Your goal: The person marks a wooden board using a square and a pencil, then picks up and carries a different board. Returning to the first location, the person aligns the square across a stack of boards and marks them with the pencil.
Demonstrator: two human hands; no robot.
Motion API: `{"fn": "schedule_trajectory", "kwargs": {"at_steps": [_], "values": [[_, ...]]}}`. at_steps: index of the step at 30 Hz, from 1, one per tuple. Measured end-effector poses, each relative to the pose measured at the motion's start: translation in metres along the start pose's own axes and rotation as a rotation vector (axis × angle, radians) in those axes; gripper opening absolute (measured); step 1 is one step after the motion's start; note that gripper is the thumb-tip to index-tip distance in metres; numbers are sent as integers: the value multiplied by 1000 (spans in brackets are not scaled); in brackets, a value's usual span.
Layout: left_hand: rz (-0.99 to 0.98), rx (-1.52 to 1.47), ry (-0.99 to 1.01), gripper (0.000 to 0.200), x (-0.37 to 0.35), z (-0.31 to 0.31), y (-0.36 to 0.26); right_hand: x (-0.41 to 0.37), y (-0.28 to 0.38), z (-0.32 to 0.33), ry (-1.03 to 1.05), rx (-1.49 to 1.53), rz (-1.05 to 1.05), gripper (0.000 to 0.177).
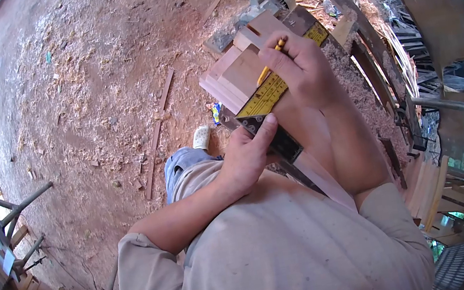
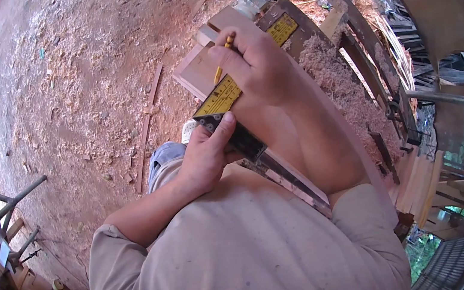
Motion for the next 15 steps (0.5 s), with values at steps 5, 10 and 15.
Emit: {"fn": "schedule_trajectory", "kwargs": {"at_steps": [5, 10, 15], "values": [[-24, -31, 19, 32, -1, -1, -1, -1, 7, -7, 65, -28, 49, 16], [-85, -104, 14, 32, 1, -1, -2, -1, -2, -8, 44, 62, -15, 16], [-61, -51, 4, 32, 2, 1, -2, 1, -5, -6, 54, 90, -51, 15]]}}
Point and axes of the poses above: each hand's wrist, its own x-axis towards the middle knuckle, its own z-axis out of the back of the hand, y = z × x, the point moved 7 cm from there along x, towards the middle knuckle, and after that the axes turned 5 degrees about z, right-handed, at the moved point
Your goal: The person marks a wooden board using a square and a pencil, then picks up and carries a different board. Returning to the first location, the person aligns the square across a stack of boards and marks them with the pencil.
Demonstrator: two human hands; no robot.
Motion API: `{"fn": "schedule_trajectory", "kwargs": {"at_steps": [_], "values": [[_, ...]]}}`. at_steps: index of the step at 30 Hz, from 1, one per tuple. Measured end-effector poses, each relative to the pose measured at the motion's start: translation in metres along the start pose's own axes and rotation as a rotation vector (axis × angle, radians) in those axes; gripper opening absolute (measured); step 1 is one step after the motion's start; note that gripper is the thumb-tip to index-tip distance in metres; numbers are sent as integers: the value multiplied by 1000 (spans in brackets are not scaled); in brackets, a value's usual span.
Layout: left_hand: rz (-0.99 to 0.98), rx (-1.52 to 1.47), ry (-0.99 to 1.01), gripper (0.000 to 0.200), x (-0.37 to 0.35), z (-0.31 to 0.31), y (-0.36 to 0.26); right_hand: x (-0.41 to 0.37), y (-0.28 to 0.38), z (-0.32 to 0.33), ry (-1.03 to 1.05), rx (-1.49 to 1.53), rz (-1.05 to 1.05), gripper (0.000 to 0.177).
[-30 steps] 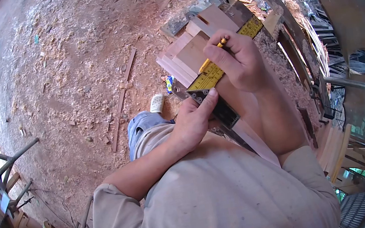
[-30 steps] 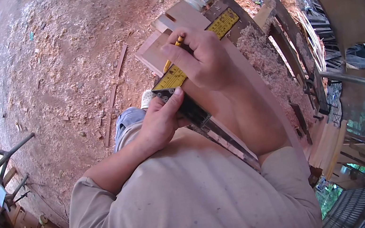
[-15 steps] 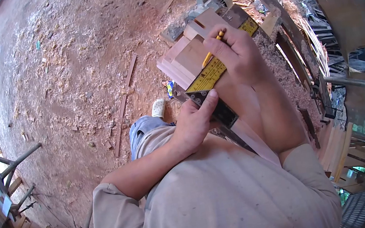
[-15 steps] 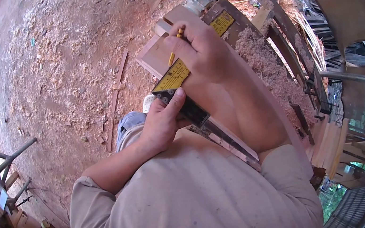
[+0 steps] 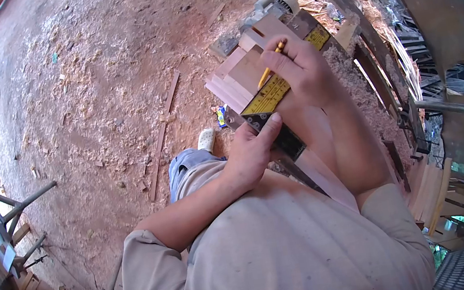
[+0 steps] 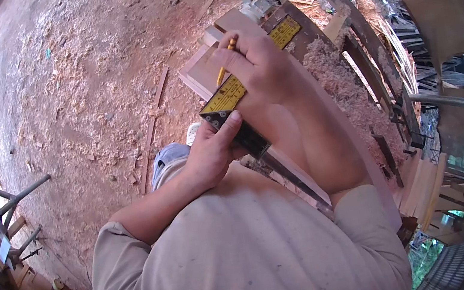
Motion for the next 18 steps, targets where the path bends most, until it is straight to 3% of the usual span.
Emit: {"fn": "schedule_trajectory", "kwargs": {"at_steps": [7, 9, 12, 16, 18], "values": [[42, 22, -14, 30, 3, 3, 4, -1, 18, 2, 6, -223, 143, 15], [37, 29, -15, 30, 3, 2, 3, -2, 26, 18, -160, -466, 213, 14], [28, 30, -13, 30, 5, 4, 4, -7, 40, 9, -136, -620, 323, 13], [41, 8, -6, 31, 5, 4, 6, -7, 41, 6, -25, -493, 275, 14], [40, -12, -2, 31, 3, 2, 4, -4, 36, 26, -194, -514, 198, 15]]}}
Point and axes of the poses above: each hand's wrist, its own x-axis towards the middle knuckle, its own z-axis out of the back of the hand, y = z × x, the point moved 7 cm from there along x, towards the middle knuckle, and after that the axes turned 5 degrees about z, right-handed, at the moved point
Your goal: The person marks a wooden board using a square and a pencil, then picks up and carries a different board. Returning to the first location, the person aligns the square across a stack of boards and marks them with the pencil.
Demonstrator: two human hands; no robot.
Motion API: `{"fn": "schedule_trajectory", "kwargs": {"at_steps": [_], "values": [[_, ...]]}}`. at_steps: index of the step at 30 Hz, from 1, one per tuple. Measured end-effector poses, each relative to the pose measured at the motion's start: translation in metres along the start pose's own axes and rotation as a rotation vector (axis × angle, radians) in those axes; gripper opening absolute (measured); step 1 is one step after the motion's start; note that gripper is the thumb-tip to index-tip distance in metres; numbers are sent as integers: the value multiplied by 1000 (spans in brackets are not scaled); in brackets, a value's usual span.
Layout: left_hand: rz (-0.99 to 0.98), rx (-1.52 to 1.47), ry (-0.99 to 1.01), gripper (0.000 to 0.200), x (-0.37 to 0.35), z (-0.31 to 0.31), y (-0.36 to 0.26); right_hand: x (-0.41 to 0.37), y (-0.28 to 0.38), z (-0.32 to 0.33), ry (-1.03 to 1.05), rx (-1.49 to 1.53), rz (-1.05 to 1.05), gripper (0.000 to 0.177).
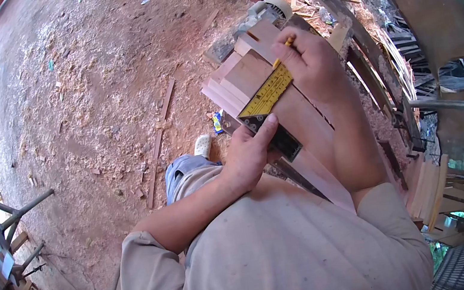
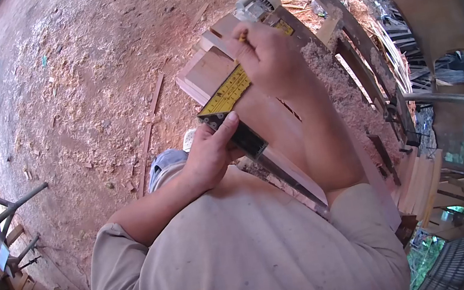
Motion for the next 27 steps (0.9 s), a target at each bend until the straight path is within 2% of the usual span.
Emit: {"fn": "schedule_trajectory", "kwargs": {"at_steps": [3, 6, 10, 12, 13, 15, 17, 19, 20, 22, 23, 25, 27], "values": [[-4, -4, -2, 31, 2, 1, 1, -1, 16, 0, -23, -160, 122, 13], [5, 4, 0, 31, 0, 2, 2, -2, 21, -5, 5, -167, 212, 11], [7, -18, 7, 31, 1, 0, 2, -2, 22, -7, 41, -152, 143, 13], [-6, 3, 12, 30, 2, 2, 3, -11, 43, -25, 69, -405, 291, 13], [-18, 24, 20, 29, 3, 3, 3, -13, 51, -31, 67, -404, 287, 13], [-26, 17, 19, 30, 0, 3, 0, -19, 78, -44, 105, -183, 456, 11], [-39, 8, 21, 31, 0, 2, -1, -23, 70, -51, 116, -122, 441, 15], [-42, -21, -2, 32, 2, 3, 1, -18, 36, -57, 265, 319, 90, 16], [-47, -24, -2, 32, 3, 3, -1, -14, 28, -54, 269, 317, 95, 16], [-9, 69, -1, 28, 3, 4, 0, -7, -8, -30, -15, 651, -132, 17], [-12, 66, -1, 28, 2, 3, -2, -4, -16, -27, -11, 649, -130, 17], [-45, 17, -18, 30, -1, 2, -8, -2, -31, -8, -240, 691, -89, 18], [-78, 5, -27, 31, 1, 6, -19, -4, -37, -4, -287, 645, -95, 20]]}}
Point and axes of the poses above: each hand's wrist, its own x-axis towards the middle knuckle, its own z-axis out of the back of the hand, y = z × x, the point moved 7 cm from there along x, towards the middle knuckle, and after that the axes turned 5 degrees about z, right-handed, at the moved point
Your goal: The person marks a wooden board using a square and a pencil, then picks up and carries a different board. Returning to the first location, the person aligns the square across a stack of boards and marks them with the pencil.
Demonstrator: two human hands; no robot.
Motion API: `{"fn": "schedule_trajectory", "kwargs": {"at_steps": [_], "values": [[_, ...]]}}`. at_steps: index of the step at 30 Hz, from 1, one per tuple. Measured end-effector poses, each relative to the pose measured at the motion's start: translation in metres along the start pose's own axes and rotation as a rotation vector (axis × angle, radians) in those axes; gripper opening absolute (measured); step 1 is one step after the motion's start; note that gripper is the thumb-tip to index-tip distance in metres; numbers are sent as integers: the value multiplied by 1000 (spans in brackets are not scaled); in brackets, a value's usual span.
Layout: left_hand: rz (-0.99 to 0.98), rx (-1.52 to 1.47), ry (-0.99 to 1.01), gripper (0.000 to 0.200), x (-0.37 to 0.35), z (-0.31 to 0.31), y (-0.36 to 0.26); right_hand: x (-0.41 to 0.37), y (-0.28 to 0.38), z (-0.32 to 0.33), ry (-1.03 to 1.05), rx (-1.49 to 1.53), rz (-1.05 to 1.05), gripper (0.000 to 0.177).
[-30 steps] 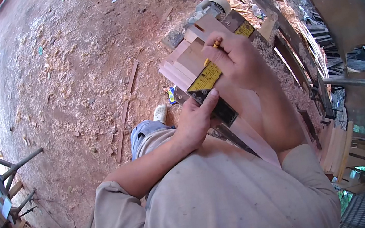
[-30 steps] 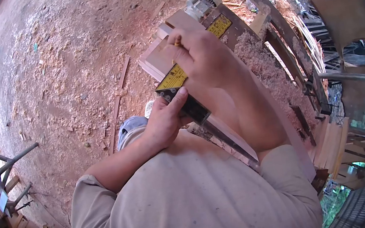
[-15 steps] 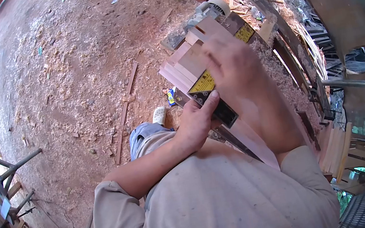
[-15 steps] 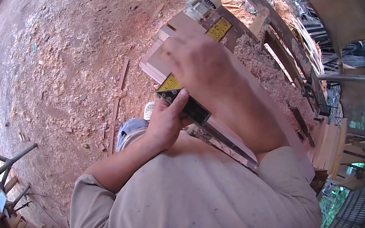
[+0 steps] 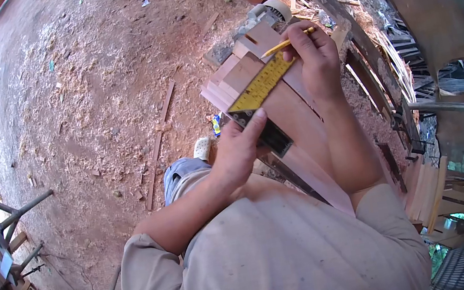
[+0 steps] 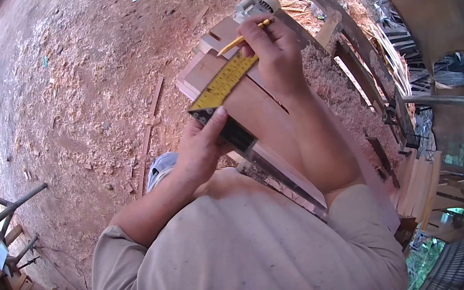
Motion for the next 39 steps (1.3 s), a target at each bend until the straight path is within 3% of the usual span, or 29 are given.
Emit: {"fn": "schedule_trajectory", "kwargs": {"at_steps": [5, 8, 26, 39], "values": [[-84, 32, 34, 33, 8, 10, -12, -5, 2, -12, 70, -19, 77, 16], [-118, 63, 24, 33, 9, 12, -13, -14, -1, -25, 112, 39, 19, 11], [-28, 72, -21, 34, 6, 11, -14, -15, 9, -43, 208, -65, 130, 16], [4, 26, 4, 36, 7, 13, -10, -10, 2, -56, 326, -209, 47, 15]]}}
Point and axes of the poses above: each hand's wrist, its own x-axis towards the middle knuckle, its own z-axis out of the back of the hand, y = z × x, the point moved 7 cm from there along x, towards the middle knuckle, and after that the axes turned 5 degrees about z, right-handed, at the moved point
